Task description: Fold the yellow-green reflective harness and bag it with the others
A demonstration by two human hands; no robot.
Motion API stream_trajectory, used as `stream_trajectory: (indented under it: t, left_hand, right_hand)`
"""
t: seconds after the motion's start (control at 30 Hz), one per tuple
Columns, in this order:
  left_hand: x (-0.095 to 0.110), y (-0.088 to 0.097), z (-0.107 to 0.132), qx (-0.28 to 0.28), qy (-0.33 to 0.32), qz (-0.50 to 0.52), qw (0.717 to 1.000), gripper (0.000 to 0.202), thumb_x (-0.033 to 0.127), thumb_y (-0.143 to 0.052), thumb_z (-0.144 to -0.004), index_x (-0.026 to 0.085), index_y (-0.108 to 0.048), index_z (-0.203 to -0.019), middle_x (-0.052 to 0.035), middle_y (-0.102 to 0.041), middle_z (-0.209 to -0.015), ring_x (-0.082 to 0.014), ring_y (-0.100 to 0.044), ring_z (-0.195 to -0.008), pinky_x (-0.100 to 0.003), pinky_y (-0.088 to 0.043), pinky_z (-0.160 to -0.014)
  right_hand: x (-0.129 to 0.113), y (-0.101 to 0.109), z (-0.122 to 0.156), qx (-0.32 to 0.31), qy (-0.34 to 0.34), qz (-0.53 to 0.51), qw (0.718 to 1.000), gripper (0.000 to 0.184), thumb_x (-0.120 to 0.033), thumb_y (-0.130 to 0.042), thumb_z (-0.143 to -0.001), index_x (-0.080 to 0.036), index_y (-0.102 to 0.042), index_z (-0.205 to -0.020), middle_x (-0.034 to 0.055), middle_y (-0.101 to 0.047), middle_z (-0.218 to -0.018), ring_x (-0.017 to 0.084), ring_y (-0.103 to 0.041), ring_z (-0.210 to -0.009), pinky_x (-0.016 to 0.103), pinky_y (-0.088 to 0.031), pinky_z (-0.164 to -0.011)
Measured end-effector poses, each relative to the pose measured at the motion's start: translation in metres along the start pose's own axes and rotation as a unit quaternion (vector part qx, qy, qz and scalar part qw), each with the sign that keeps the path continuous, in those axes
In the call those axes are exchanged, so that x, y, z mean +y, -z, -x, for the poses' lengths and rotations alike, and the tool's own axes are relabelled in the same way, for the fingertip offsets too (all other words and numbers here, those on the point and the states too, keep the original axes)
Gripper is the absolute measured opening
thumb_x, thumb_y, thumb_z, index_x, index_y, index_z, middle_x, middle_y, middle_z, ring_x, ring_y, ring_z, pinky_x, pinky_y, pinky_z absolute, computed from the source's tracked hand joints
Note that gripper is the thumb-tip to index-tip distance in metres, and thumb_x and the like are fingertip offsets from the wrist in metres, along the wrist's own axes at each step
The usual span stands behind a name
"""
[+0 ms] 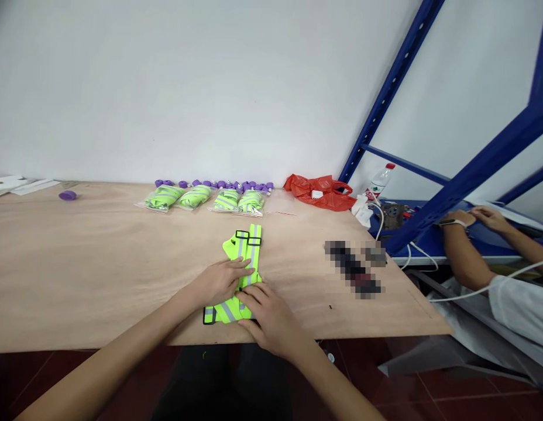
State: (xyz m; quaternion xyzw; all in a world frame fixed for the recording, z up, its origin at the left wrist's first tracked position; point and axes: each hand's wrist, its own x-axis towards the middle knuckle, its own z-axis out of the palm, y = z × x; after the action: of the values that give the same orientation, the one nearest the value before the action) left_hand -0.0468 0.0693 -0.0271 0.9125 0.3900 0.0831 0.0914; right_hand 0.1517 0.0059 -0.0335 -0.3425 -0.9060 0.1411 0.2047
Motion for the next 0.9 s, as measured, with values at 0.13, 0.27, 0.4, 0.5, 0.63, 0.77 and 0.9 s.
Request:
stream_trajectory:
  t: [0.13,0.27,0.4,0.5,0.63,0.77,0.9]
  left_hand:
    - [-0.003,0.001,-0.002,0.0,0.007,0.023,1.0,0.044,0.016,-0.041,-0.09,0.018,-0.062,-0.128,-0.0093,-0.062,-0.135,-0.024,-0.056,-0.129,-0.035,-0.046,-0.103]
    - [-0.005,0.008,-0.006,-0.012,0.02,0.072,0.997,0.039,0.024,-0.036,-0.095,0.019,-0.066,-0.119,-0.0081,-0.064,-0.132,-0.0244,-0.061,-0.119,-0.034,-0.046,-0.099]
    - [-0.004,0.027,-0.011,-0.056,0.072,0.134,0.987,0.051,0.043,-0.024,-0.101,0.019,-0.069,-0.104,-0.0082,-0.072,-0.111,-0.0248,-0.066,-0.101,-0.032,-0.047,-0.086]
    - [-0.007,0.045,-0.013,-0.097,0.098,0.179,0.974,0.063,0.058,-0.021,-0.099,0.018,-0.07,-0.095,-0.0083,-0.074,-0.096,-0.0241,-0.065,-0.086,-0.031,-0.045,-0.074]
    - [-0.017,0.058,-0.016,-0.116,0.089,0.22,0.965,0.06,0.061,-0.028,-0.096,0.019,-0.07,-0.106,-0.0062,-0.073,-0.103,-0.0228,-0.064,-0.089,-0.028,-0.044,-0.074]
    - [-0.027,0.052,-0.019,-0.08,0.058,0.204,0.974,0.04,0.032,-0.038,-0.093,0.019,-0.066,-0.118,-0.0068,-0.07,-0.119,-0.0233,-0.063,-0.102,-0.029,-0.045,-0.086]
    - [-0.034,0.035,-0.021,-0.029,0.019,0.157,0.987,0.042,0.014,-0.043,-0.081,0.018,-0.065,-0.117,-0.0078,-0.07,-0.118,-0.0233,-0.065,-0.1,-0.03,-0.047,-0.088]
  right_hand:
    - [0.004,0.005,-0.001,-0.012,-0.005,-0.002,1.0,0.043,-0.028,-0.059,-0.093,-0.02,-0.056,-0.135,0.0114,-0.061,-0.126,0.026,-0.055,-0.117,0.043,-0.05,-0.101]
    - [0.011,0.011,-0.005,-0.025,-0.028,-0.008,0.999,0.039,-0.03,-0.056,-0.094,-0.019,-0.059,-0.132,0.0133,-0.062,-0.124,0.025,-0.061,-0.108,0.039,-0.054,-0.09]
    - [0.019,0.021,-0.018,-0.021,-0.043,-0.066,0.997,0.034,-0.033,-0.052,-0.096,-0.02,-0.061,-0.127,0.0109,-0.068,-0.118,0.024,-0.063,-0.108,0.038,-0.049,-0.094]
    - [0.029,0.024,-0.033,0.001,-0.086,-0.11,0.99,0.03,-0.034,-0.049,-0.098,-0.023,-0.06,-0.124,0.008,-0.07,-0.118,0.023,-0.065,-0.105,0.035,-0.049,-0.09]
    - [0.054,0.02,-0.057,0.016,-0.102,-0.109,0.989,0.028,-0.037,-0.043,-0.101,-0.021,-0.066,-0.104,0.0037,-0.071,-0.093,0.019,-0.065,-0.083,0.03,-0.048,-0.075]
    - [0.075,0.01,-0.074,0.05,-0.045,-0.033,0.997,0.024,-0.03,-0.047,-0.1,-0.02,-0.069,-0.097,0.0053,-0.066,-0.096,0.018,-0.062,-0.09,0.029,-0.048,-0.079]
    - [0.068,-0.002,-0.076,0.077,-0.018,0.115,0.99,0.017,-0.018,-0.05,-0.097,-0.017,-0.067,-0.097,0.0081,-0.065,-0.093,0.021,-0.06,-0.088,0.034,-0.049,-0.079]
